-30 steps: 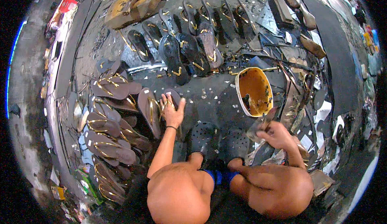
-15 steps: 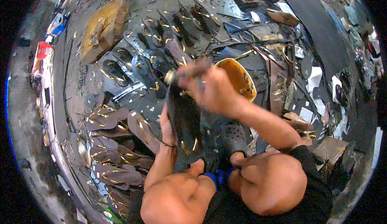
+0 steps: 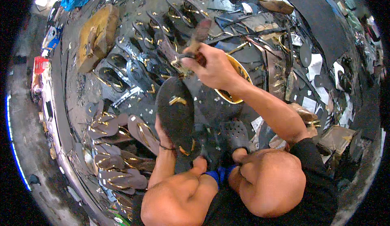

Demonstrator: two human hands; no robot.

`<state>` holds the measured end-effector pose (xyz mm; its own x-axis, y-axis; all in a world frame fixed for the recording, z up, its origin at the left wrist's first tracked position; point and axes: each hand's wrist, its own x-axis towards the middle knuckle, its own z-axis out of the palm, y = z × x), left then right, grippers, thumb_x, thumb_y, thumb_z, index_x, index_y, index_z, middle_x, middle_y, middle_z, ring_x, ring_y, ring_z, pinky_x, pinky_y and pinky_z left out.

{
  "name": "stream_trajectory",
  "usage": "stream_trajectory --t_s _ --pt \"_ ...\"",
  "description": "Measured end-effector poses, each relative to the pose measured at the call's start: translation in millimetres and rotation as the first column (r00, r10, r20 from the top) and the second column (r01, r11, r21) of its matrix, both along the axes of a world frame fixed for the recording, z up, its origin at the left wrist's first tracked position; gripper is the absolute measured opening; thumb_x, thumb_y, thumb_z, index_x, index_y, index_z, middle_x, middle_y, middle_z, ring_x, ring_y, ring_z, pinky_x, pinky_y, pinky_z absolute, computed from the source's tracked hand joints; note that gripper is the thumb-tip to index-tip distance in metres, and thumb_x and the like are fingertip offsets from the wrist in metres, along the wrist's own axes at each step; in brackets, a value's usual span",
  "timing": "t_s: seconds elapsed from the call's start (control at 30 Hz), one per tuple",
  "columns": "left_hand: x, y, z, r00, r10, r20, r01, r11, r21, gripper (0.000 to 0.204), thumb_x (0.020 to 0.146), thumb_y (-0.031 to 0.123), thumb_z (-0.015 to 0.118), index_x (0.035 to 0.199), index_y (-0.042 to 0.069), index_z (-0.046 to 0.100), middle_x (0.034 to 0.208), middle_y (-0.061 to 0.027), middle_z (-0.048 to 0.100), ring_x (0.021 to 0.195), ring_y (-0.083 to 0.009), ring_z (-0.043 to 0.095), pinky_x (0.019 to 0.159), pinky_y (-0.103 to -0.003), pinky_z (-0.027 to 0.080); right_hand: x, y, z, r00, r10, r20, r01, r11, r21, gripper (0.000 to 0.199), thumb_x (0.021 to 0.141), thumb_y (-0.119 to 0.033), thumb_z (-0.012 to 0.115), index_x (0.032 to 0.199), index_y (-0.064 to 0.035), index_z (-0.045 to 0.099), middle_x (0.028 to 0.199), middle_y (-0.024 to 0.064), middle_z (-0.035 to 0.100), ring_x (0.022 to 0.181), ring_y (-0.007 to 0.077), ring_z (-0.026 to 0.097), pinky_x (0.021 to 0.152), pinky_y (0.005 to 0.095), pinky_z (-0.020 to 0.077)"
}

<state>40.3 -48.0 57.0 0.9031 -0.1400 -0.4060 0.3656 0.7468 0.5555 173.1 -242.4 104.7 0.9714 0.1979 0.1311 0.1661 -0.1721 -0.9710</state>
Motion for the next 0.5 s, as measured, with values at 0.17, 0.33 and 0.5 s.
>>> stream_trajectory --t_s 0.17,0.33,0.5 --pt "4 13 -29 0.993 -0.002 0.114 0.024 0.980 -0.196 0.063 0.100 0.050 0.038 0.143 0.006 0.048 0.137 -0.0163 0.058 0.122 -0.0326 0.059 0.102 -0.049 0.050 12 -15 -17 0.981 0.031 0.193 0.011 0.977 -0.212 0.022 0.090 -0.011 0.071 0.111 -0.0025 0.067 0.097 0.0112 0.073 0.087 0.0168 0.069 0.078 0.0332 0.0546" --pt "25 23 -18 0.908 0.358 -0.218 -0.298 0.917 0.265 0.060 0.101 0.046 0.038 0.141 0.003 0.050 0.135 -0.0157 0.059 0.117 -0.0325 0.061 0.103 -0.047 0.049 -71 -1 -27 0.946 0.250 0.209 -0.259 0.966 0.018 0.020 0.086 -0.013 0.073 0.104 -0.0064 0.068 0.099 0.0124 0.071 0.094 0.0285 0.068 0.083 0.0404 0.0536" --pt "1 63 -63 0.847 0.483 -0.223 -0.361 0.830 0.425 0.062 0.101 0.050 0.039 0.138 0.001 0.052 0.133 -0.0173 0.059 0.115 -0.0325 0.062 0.104 -0.048 0.046 -101 -26 -31 0.950 0.254 -0.180 -0.232 0.963 0.136 0.020 0.087 -0.023 0.074 0.101 -0.0086 0.071 0.094 0.0111 0.073 0.090 0.0281 0.070 0.080 0.0387 0.0542"
